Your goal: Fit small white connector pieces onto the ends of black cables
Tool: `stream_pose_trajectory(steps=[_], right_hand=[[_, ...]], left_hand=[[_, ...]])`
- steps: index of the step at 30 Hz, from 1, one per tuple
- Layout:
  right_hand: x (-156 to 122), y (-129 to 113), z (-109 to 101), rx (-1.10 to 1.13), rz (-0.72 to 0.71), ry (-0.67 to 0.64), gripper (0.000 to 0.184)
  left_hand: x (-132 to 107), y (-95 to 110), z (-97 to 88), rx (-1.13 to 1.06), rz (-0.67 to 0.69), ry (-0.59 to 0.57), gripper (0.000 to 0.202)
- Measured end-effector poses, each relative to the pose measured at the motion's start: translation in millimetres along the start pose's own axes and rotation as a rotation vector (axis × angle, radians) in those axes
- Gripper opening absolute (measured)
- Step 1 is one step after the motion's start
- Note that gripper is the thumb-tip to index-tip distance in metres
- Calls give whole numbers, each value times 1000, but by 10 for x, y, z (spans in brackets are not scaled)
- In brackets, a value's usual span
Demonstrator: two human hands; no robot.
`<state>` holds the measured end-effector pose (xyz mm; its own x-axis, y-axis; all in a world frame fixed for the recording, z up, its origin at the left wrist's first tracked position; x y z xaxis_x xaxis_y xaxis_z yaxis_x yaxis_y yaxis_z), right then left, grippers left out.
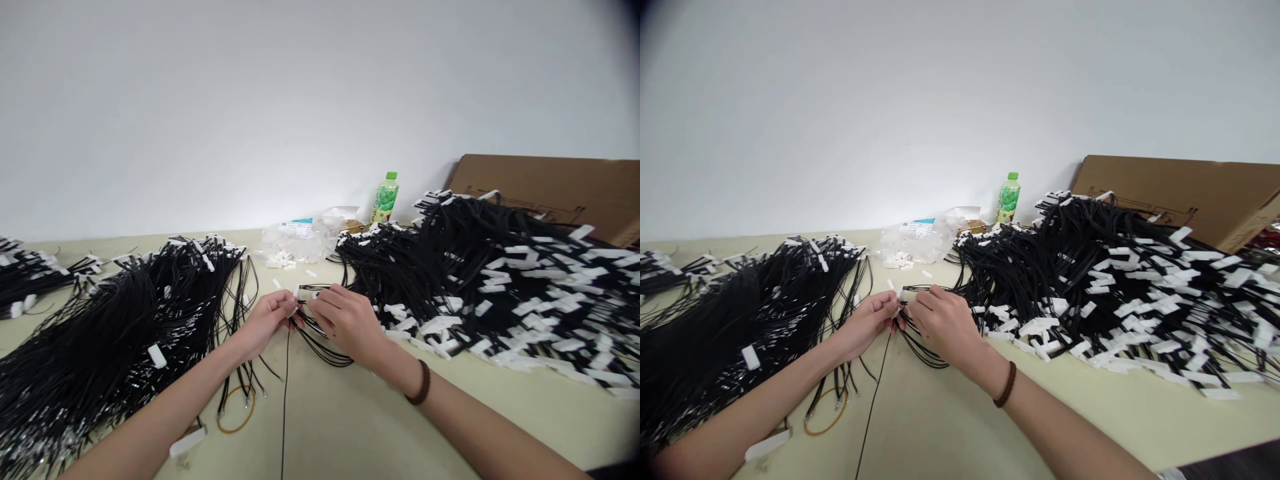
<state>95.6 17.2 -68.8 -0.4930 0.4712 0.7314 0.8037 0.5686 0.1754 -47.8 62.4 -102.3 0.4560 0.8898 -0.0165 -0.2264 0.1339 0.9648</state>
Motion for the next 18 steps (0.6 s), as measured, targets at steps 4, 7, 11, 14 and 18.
stream_pose_trajectory(steps=[4,7,11,14,18], right_hand=[[1,3,8,18,12,-14,23],[2,6,18,26,22,-24,23],[-1,7,29,39,25,-32,23],[-9,7,38,46,27,-38,23],[-17,4,46,43,27,-40,24]], left_hand=[[-5,8,4,5,0,6,30],[-6,11,3,9,-1,2,29],[-3,7,-3,8,-1,-10,28],[1,2,-7,18,0,-13,29],[0,4,-1,26,-4,-4,30]])
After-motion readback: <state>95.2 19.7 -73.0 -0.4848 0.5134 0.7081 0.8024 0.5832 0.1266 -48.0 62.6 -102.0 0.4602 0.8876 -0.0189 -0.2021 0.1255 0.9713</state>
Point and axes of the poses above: each hand's wrist, its own x-axis towards the middle knuckle, its own z-axis out of the palm, y = z × x, the point moved 3 cm from there along x, towards the middle knuckle, and after that the axes turned 10 degrees about -x, right-handed, at the moved point
